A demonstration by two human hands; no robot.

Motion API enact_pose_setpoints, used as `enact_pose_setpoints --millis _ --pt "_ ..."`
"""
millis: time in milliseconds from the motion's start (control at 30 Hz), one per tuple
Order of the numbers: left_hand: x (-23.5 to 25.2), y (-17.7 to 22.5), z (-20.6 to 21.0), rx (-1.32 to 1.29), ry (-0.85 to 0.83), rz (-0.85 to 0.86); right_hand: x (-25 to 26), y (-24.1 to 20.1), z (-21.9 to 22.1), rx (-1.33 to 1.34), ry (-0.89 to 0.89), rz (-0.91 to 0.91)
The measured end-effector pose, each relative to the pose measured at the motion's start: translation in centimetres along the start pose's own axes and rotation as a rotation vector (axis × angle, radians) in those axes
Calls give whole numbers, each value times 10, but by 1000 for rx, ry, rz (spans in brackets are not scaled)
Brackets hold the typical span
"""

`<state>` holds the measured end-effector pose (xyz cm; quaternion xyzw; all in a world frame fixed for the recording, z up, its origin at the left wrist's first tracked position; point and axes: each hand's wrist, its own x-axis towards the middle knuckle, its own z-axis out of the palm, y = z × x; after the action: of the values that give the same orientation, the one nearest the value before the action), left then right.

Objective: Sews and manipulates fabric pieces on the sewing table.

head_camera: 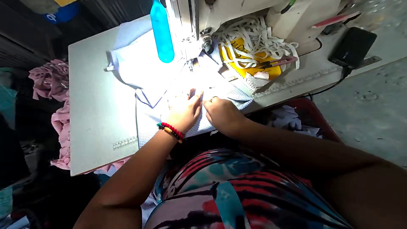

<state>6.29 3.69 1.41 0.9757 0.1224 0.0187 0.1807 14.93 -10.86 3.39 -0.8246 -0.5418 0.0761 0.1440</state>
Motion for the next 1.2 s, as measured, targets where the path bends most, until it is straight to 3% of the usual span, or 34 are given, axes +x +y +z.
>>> enact_pose_setpoints --millis 367,533,633,767,900,1067,1200 --pt "33 -25 -3 45 65 45 40 8 4 -55 84 -39" --pt "40 -48 -8 149 89 197 57 15 8 -75 78 -10" --pt "24 -59 -13 266 192 266 53 14 11 -109 120 58" --pt "-23 -27 -11 75 280 -7 4 16 17 -55 361 66" --pt "-40 31 8 -277 293 -98 -37 17 15 108 274 184" --pt "-33 43 15 -150 229 -157 -39 13 1 224 141 227" --pt "-36 37 19 -25 328 -135 -54 3 -9 324 45 259"
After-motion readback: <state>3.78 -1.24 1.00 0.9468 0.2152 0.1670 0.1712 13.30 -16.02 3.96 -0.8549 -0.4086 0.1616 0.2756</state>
